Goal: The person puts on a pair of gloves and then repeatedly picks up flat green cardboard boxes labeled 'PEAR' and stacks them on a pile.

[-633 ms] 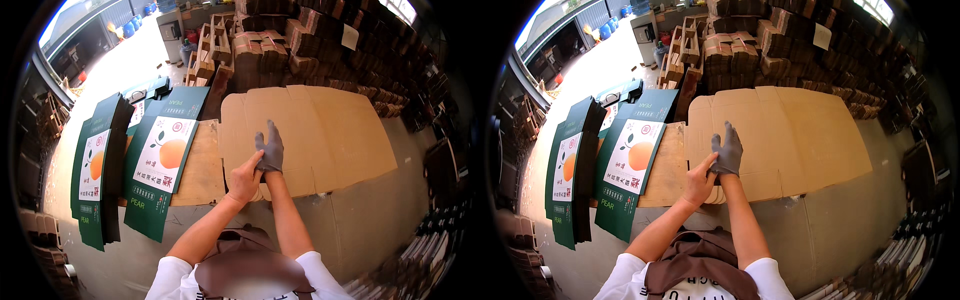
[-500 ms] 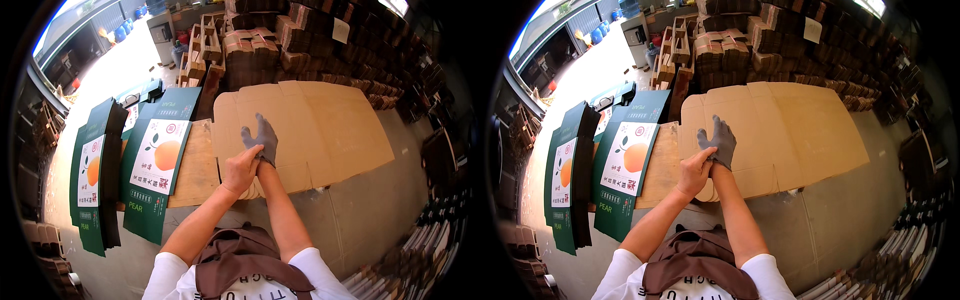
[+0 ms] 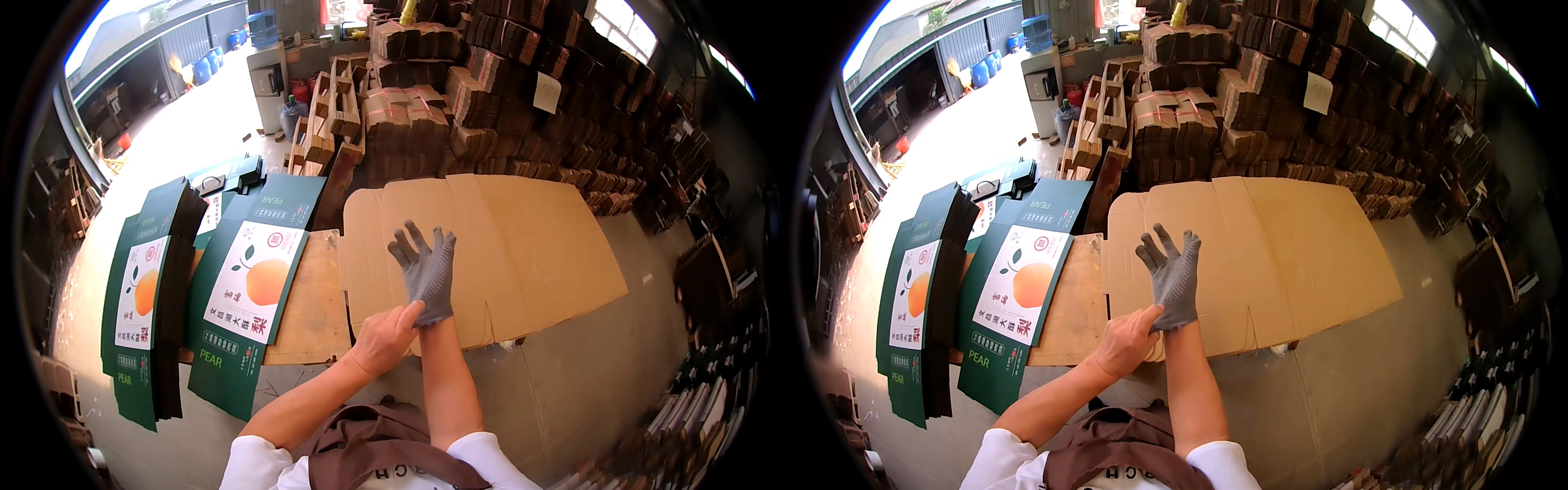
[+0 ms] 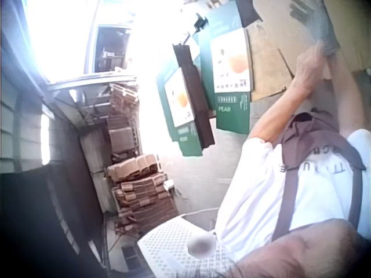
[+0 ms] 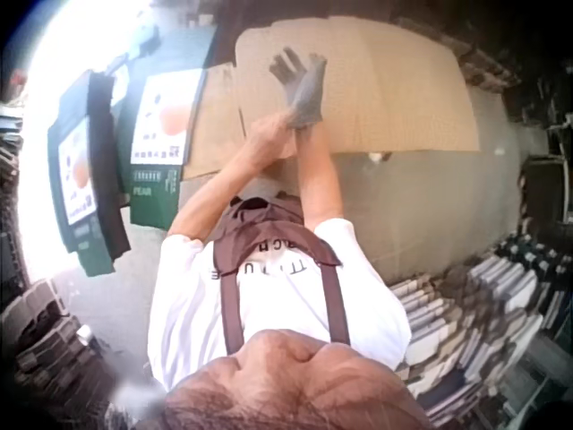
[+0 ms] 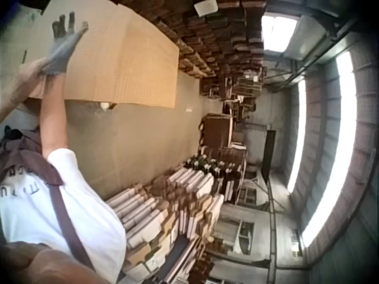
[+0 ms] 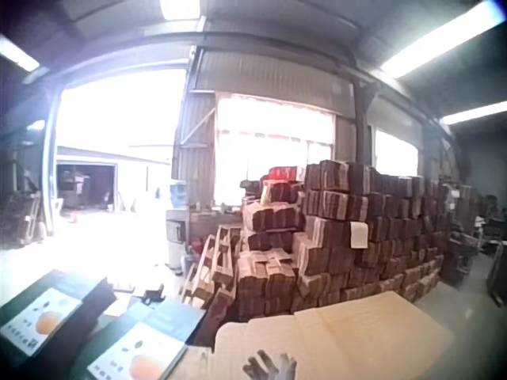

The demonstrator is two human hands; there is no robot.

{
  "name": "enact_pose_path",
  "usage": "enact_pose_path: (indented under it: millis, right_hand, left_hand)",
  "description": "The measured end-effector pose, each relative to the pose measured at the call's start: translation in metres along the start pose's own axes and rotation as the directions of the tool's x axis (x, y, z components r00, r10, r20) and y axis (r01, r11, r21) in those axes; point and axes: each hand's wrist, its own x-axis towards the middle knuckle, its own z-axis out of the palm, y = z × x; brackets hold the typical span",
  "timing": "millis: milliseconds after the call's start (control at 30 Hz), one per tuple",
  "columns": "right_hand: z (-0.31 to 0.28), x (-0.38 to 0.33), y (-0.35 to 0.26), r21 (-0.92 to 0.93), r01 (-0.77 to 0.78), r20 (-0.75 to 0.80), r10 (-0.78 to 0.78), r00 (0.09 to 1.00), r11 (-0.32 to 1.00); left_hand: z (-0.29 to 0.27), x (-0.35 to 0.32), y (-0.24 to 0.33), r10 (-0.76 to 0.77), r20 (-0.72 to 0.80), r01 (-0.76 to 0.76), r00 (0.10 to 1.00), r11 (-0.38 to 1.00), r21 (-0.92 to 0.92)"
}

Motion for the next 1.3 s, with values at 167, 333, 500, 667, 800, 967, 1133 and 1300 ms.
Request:
enact_pose_path:
  millis: [167,333,500,667,800,967,1133,1300]
  right_hand:
    - [0.015,0.004,0.009,0.167,0.078,0.004,-0.080,0.997,0.983]
    - [0.027,-0.015,0.052,0.123,-0.101,0.019,0.099,0.995,0.987]
    - [-0.019,-0.025,0.136,-0.222,-0.463,-0.159,0.437,0.885,0.858]
    - [-0.059,-0.048,0.242,-0.435,-0.762,-0.359,0.683,0.635,0.480]
    - [-0.075,-0.049,0.333,-0.495,-0.835,-0.504,0.703,0.501,0.240]
    - [-0.093,-0.033,0.406,-0.452,-0.868,-0.610,0.639,0.468,0.205]
    - [-0.129,-0.014,0.415,-0.660,-0.685,-0.531,0.455,0.715,0.307]
    - [-0.145,0.016,0.379,-0.877,-0.476,-0.421,0.369,0.829,0.070]
  left_hand:
    - [-0.003,-0.004,-0.009,-0.348,0.091,0.335,0.933,0.933,0.130]
    - [-0.015,-0.063,-0.019,-0.307,0.313,0.326,0.899,0.945,-0.011]
    - [-0.056,-0.170,-0.076,-0.441,0.215,0.448,0.871,0.894,0.017]
    - [-0.174,-0.382,-0.210,-0.796,-0.603,0.993,0.048,-0.024,0.112]
    - [-0.242,-0.483,-0.258,-0.742,-0.549,0.905,-0.385,-0.419,-0.067]
    - [-0.247,-0.553,-0.297,-0.844,-0.455,0.951,-0.285,-0.189,-0.246]
    - [-0.206,-0.579,-0.302,-0.919,-0.257,0.860,-0.298,-0.142,-0.490]
    - [-0.151,-0.559,-0.219,-0.902,0.162,0.569,-0.400,-0.383,-0.728]
